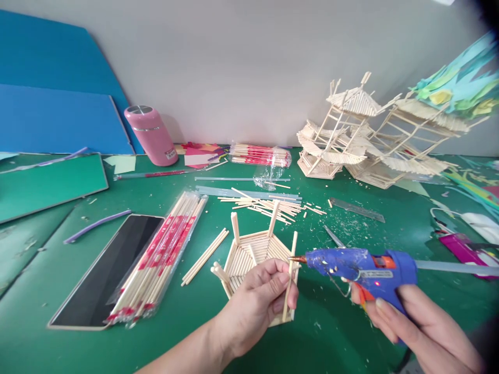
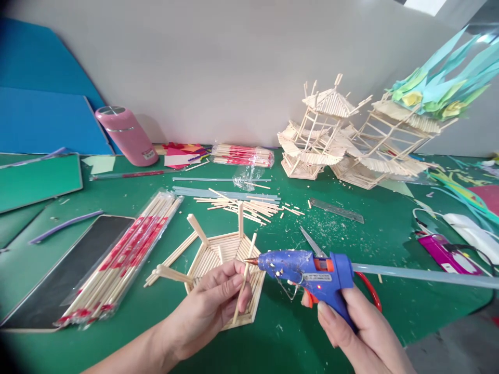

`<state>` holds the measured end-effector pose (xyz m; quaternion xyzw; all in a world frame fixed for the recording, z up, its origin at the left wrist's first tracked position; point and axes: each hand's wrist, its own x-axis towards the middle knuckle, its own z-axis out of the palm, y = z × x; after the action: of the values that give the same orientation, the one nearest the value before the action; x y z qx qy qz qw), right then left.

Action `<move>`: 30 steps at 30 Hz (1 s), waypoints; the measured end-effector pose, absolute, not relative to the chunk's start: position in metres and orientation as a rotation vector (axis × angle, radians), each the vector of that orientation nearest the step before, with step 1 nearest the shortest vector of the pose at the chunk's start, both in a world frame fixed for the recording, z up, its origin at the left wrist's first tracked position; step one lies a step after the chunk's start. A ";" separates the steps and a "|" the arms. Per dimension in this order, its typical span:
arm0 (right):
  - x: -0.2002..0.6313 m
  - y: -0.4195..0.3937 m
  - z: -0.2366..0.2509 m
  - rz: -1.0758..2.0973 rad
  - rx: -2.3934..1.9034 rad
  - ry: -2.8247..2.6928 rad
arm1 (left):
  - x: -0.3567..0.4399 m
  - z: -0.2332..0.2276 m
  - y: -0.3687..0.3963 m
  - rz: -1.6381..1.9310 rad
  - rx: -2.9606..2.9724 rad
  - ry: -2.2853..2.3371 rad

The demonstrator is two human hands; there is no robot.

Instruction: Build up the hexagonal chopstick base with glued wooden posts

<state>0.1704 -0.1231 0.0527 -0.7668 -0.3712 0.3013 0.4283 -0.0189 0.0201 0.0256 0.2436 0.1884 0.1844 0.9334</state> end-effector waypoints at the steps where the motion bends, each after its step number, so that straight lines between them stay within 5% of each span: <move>1: 0.172 -0.121 0.053 0.811 -1.913 -0.924 | -0.019 0.026 0.020 0.374 0.496 0.377; 30: 0.172 -0.103 0.056 0.873 -1.753 -0.751 | -0.019 0.027 0.020 0.281 0.483 0.393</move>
<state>0.1721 -0.1029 0.0563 -0.7245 -0.3103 0.3609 0.4985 -0.0194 0.0199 0.0268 0.2366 0.1929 0.1379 0.9422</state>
